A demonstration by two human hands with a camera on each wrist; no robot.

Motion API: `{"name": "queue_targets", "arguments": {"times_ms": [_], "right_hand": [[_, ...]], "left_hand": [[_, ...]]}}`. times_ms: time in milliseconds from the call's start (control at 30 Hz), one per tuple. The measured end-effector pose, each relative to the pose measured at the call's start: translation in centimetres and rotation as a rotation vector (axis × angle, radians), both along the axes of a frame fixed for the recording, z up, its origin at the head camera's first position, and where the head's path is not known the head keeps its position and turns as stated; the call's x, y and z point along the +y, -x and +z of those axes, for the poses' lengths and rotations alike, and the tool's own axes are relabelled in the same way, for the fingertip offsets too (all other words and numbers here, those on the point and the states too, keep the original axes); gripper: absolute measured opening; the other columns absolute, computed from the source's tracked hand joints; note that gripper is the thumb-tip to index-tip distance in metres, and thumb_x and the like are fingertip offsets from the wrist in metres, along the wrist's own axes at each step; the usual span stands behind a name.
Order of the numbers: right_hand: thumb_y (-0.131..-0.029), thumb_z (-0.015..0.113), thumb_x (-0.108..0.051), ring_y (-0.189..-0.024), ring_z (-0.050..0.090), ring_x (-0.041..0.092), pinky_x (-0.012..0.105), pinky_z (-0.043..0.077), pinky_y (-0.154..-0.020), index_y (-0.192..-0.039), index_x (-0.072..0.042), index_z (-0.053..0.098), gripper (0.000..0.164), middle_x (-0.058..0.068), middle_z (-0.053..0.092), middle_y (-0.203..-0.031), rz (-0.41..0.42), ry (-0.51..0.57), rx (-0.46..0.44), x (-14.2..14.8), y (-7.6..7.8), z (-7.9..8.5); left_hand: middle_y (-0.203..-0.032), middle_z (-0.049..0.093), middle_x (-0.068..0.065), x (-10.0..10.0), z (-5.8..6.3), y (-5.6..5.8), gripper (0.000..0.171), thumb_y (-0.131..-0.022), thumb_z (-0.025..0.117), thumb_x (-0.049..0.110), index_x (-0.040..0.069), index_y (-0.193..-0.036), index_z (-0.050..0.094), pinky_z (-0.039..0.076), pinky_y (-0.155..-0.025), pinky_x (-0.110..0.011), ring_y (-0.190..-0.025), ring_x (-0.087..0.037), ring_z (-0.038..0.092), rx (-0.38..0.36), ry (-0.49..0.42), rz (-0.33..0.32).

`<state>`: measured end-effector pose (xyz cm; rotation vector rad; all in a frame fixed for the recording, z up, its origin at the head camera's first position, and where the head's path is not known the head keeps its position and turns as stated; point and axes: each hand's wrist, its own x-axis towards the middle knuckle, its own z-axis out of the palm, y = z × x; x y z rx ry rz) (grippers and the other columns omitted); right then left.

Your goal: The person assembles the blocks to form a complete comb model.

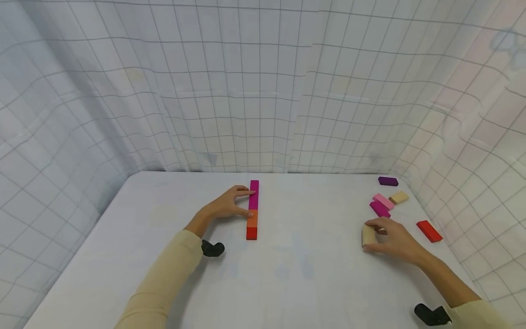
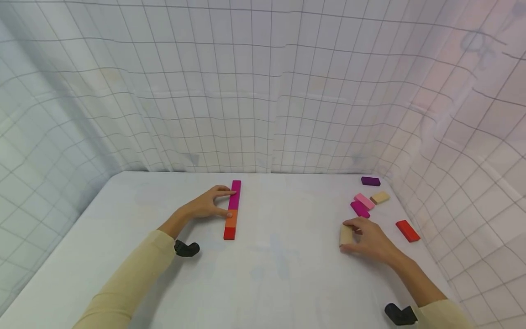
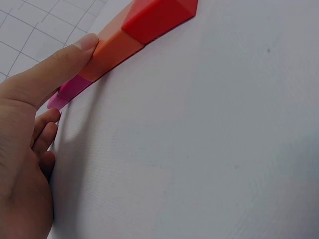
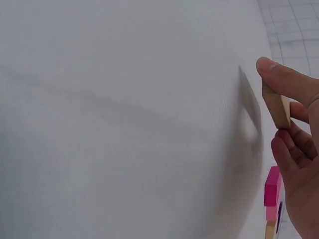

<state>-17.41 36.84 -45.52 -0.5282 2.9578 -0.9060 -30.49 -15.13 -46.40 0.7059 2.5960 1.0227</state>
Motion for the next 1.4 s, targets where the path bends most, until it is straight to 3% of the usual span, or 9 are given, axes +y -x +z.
{"name": "queue_targets", "arguments": {"times_ms": [200,433,700,1033,1233,1400], "right_hand": [[-0.08,0.092,-0.028,-0.108,0.064,0.033,0.04,0.06,-0.085,-0.129,-0.003,0.066,0.061,0.012,0.063,-0.122,0.076,0.044,0.016,-2.2,0.5,0.2],[-0.08,0.092,-0.029,-0.107,0.065,0.032,0.047,0.059,-0.087,-0.129,-0.005,0.069,0.06,0.01,0.063,-0.122,0.09,0.047,0.026,-4.1,0.7,0.8],[-0.08,0.092,-0.036,-0.107,0.063,0.027,0.044,0.059,-0.087,-0.131,-0.007,0.07,0.062,0.006,0.063,-0.122,0.142,0.056,0.042,-7.2,1.3,0.9],[-0.08,0.092,-0.034,-0.106,0.062,0.026,0.048,0.057,-0.089,-0.129,-0.005,0.071,0.062,0.005,0.063,-0.12,0.213,0.089,0.043,-11.3,1.9,0.2],[-0.079,0.093,-0.032,-0.104,0.058,0.022,0.045,0.056,-0.089,-0.13,-0.004,0.071,0.062,0.002,0.063,-0.12,0.25,0.117,0.075,-14.1,2.3,0.3],[-0.08,0.092,-0.035,-0.108,0.06,0.022,0.043,0.054,-0.094,-0.13,-0.004,0.07,0.063,0.003,0.062,-0.123,0.311,0.132,0.04,-16.8,2.3,0.3]], "left_hand": [[-0.159,0.034,-0.017,0.0,0.0,0.0,0.087,-0.083,0.084,0.042,0.012,-0.156,0.048,0.024,-0.118,-0.063,-0.148,-0.037,0.028,-0.006,-0.009,0.007],[-0.159,0.034,-0.017,0.0,-0.1,-0.1,0.087,-0.083,0.084,0.043,0.011,-0.156,0.048,0.026,-0.117,-0.064,-0.147,-0.038,0.029,-0.006,-0.002,0.014],[-0.16,0.034,-0.017,-0.2,0.0,-0.1,0.087,-0.083,0.084,0.043,0.012,-0.156,0.048,0.024,-0.118,-0.063,-0.148,-0.037,0.028,-0.003,0.007,0.012],[-0.16,0.033,-0.016,-0.1,-0.1,0.4,0.086,-0.084,0.083,0.044,0.014,-0.157,0.048,0.024,-0.118,-0.062,-0.148,-0.036,0.028,-0.012,0.025,-0.004],[-0.161,0.03,-0.017,-0.1,0.8,-0.2,0.089,-0.084,0.082,0.048,0.015,-0.158,0.045,0.026,-0.117,-0.065,-0.148,-0.038,0.027,-0.012,0.036,-0.016],[-0.155,0.038,-0.018,-0.4,1.1,-1.6,0.08,-0.083,0.084,0.044,0.012,-0.151,0.055,0.033,-0.113,-0.065,-0.143,-0.038,0.034,0.045,0.002,-0.002]]}}
